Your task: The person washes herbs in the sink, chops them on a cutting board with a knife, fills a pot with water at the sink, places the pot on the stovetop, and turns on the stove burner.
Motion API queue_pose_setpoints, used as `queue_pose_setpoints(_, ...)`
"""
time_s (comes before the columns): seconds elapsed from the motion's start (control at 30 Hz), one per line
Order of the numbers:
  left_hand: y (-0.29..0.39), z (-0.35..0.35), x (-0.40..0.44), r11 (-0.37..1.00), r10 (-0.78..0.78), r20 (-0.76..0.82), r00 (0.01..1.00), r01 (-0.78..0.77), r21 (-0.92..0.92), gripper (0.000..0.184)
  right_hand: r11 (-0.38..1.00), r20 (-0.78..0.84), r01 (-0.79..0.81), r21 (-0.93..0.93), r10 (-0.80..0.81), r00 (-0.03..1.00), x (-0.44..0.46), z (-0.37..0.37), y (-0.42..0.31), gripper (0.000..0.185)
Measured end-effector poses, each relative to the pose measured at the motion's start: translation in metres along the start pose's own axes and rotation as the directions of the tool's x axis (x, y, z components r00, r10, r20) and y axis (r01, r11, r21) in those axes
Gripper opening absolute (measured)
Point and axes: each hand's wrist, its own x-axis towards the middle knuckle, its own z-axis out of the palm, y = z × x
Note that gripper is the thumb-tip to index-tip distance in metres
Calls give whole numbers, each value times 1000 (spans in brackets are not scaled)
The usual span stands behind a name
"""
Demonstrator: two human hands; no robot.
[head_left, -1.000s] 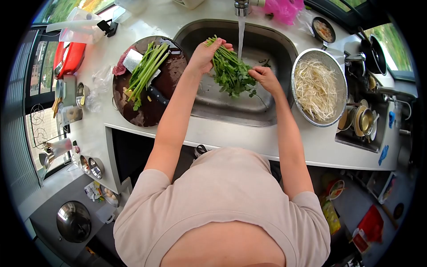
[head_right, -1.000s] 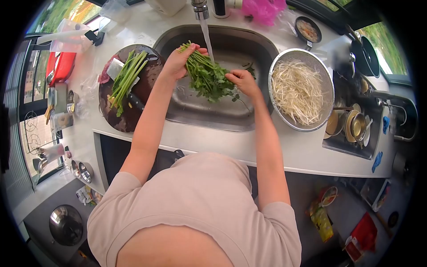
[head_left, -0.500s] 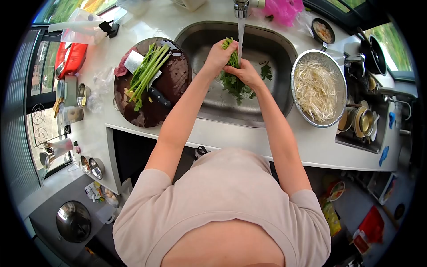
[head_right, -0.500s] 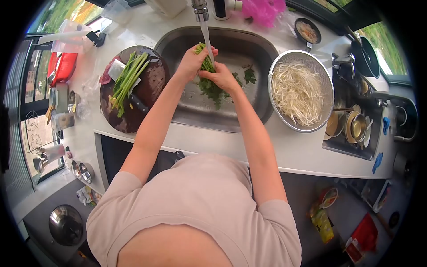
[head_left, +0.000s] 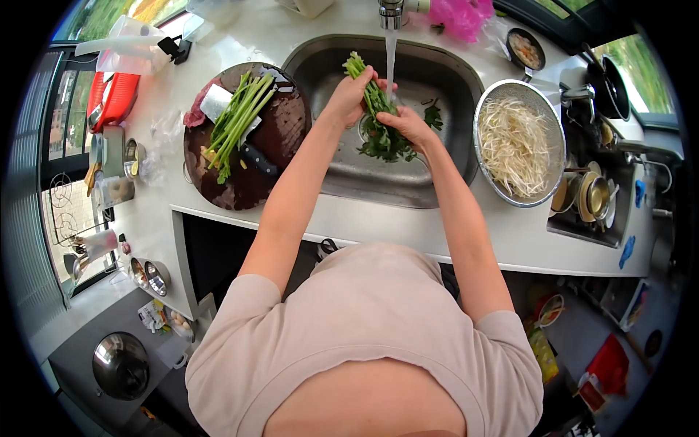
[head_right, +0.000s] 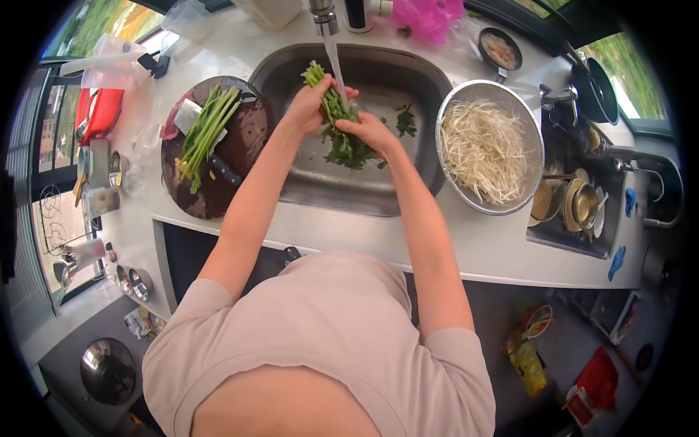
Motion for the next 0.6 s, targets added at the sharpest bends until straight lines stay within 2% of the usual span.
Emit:
queue_pose_setpoints(0.03, -3, 0, 2, 1000, -5, -17, 1000, 4, -23, 24, 1000, 49, -27, 15, 27, 998, -2, -5, 1, 36)
queue_pose_setpoints(0.07, -8, -1, 2, 999, -11, -41, 999, 9, -48, 24, 998, 15, -39, -49, 40, 999, -4, -7, 4, 36)
queue_pose_setpoints(0.1, -13, -3, -1, 997, -23, -66, 998, 19, -71, 23, 990, -7, -60, -126, 60, 998, -7, -9, 9, 36)
queue_pose_setpoints(0.2, -15, -16, 4, 985, 75, -130, 989, -94, -147, 24, 904, -123, -126, -408, 82, 989, -20, -26, 30, 36)
queue_pose_setpoints(0.23, -12, -20, 3, 975, 99, -157, 983, -128, -183, 24, 848, -5, -109, -519, 124, 992, -11, -60, 65, 35)
queue_pose_setpoints(0.3, -6, -23, 4, 989, 134, -240, 961, -145, -27, 25, 811, -268, -153, -564, -5, 963, -16, -67, 83, 39)
queue_pose_setpoints(0.37, -19, -32, 12, 972, 191, -277, 942, -142, 185, 26, 900, -242, 160, -406, -275, 931, -18, -34, 42, 50)
queue_pose_setpoints(0.4, -25, -25, 12, 946, 190, -351, 917, -75, 316, 30, 893, -252, 319, -317, -404, 880, -16, -14, 23, 56)
queue_pose_setpoints(0.43, -32, -14, 12, 893, 203, -426, 882, 12, 449, 34, 881, -192, 330, -338, -408, 893, -9, -2, 18, 56)
queue_pose_setpoints(0.5, -37, 5, 9, 754, 187, -337, 923, 86, 652, 40, 853, -75, 359, -379, -415, 907, 7, 16, 9, 58)
queue_pose_setpoints(0.53, -38, 8, 14, 717, 236, -360, 903, 88, 691, 45, 906, -137, 322, -273, -368, 920, 7, 22, 7, 54)
queue_pose_setpoints(0.57, -38, 9, 14, 809, 88, -367, 926, 149, 569, 47, 945, -193, 285, -159, -313, 930, 5, 28, 7, 50)
queue_pose_setpoints(0.6, -42, 5, 17, 766, 40, -319, 947, 176, 619, 47, 930, -255, 287, -229, -342, 905, 2, 32, 9, 44)
